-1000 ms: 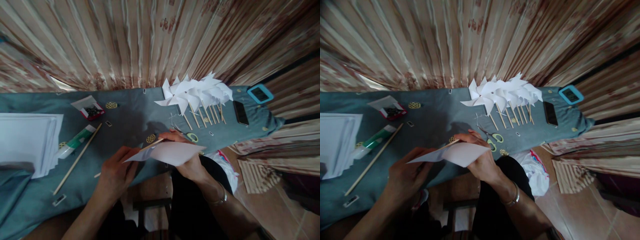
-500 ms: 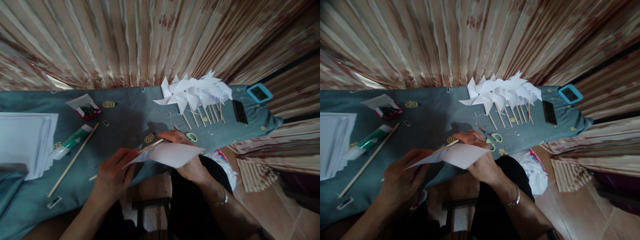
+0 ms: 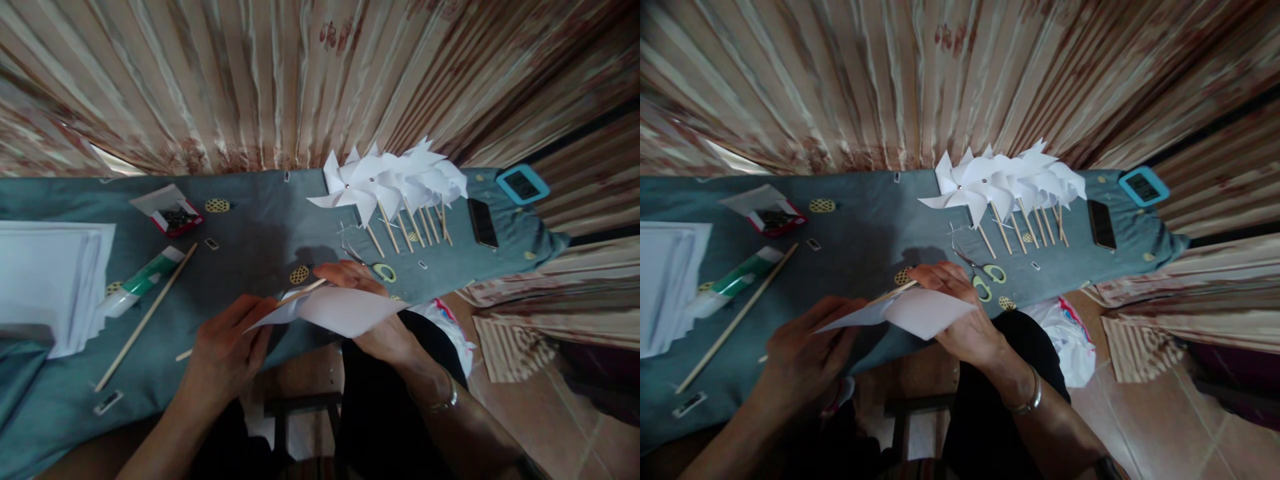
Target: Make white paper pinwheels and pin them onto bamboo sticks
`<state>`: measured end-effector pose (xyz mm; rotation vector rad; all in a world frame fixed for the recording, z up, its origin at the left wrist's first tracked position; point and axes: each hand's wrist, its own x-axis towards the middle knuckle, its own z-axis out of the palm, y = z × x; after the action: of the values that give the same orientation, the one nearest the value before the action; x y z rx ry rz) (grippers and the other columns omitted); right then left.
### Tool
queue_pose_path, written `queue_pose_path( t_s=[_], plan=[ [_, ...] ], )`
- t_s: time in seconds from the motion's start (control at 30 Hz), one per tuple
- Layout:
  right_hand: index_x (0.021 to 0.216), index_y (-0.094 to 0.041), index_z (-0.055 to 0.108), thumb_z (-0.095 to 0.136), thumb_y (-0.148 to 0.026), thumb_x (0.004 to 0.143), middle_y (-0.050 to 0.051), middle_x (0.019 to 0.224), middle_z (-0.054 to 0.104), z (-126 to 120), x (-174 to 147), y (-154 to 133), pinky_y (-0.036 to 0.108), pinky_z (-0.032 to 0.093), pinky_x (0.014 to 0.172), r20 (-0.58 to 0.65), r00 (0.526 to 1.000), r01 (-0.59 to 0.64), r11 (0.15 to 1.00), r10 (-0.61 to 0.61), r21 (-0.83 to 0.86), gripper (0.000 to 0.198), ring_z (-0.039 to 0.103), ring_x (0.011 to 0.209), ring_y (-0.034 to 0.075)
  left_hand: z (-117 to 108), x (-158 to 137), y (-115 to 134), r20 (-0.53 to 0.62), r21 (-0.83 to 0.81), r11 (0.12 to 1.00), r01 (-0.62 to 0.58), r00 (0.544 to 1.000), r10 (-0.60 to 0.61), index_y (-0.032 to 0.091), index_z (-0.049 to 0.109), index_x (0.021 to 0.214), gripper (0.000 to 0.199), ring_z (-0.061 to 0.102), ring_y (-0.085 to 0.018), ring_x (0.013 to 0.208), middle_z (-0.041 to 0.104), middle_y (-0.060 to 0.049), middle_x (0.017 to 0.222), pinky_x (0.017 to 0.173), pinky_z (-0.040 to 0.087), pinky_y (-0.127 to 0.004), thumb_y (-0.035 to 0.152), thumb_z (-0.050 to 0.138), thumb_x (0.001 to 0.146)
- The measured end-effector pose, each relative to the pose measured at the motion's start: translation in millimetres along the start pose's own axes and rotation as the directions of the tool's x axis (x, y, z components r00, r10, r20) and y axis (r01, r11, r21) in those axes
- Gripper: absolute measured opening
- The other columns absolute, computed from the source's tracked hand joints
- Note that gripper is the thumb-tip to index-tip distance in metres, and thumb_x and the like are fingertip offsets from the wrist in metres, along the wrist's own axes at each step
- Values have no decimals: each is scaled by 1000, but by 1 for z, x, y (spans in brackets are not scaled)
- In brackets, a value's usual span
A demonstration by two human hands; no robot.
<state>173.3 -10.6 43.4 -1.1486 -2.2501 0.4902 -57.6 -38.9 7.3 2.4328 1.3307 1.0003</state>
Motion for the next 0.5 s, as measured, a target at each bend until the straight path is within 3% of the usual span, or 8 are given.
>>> queue_pose_path(
  t_s=[0.17, 0.5],
  plan=[
    [123, -15, 55, 55, -22, 93, 14, 116, 69, -1, 0, 0, 44, 49, 105, 34, 999, 2, 1000, -1, -18, 31, 63, 113, 24, -1, 0, 0, 5, -6, 1000, 19, 1000, -19, 14, 64, 102, 18, 69, -14, 71, 68, -6, 89, 60, 55, -22, 12, 48, 94],
    [135, -18, 48, 54, -24, 94, 14, 125, 66, -1, -2, 1, 48, 48, 107, 70, 997, -9, 998, 14, -58, 42, 61, 118, 27, -3, 1, 2, 34, -8, 999, 35, 999, -35, 17, 64, 100, 18, 70, -15, 71, 70, -6, 88, 59, 56, -23, 14, 47, 95]
  ],
)
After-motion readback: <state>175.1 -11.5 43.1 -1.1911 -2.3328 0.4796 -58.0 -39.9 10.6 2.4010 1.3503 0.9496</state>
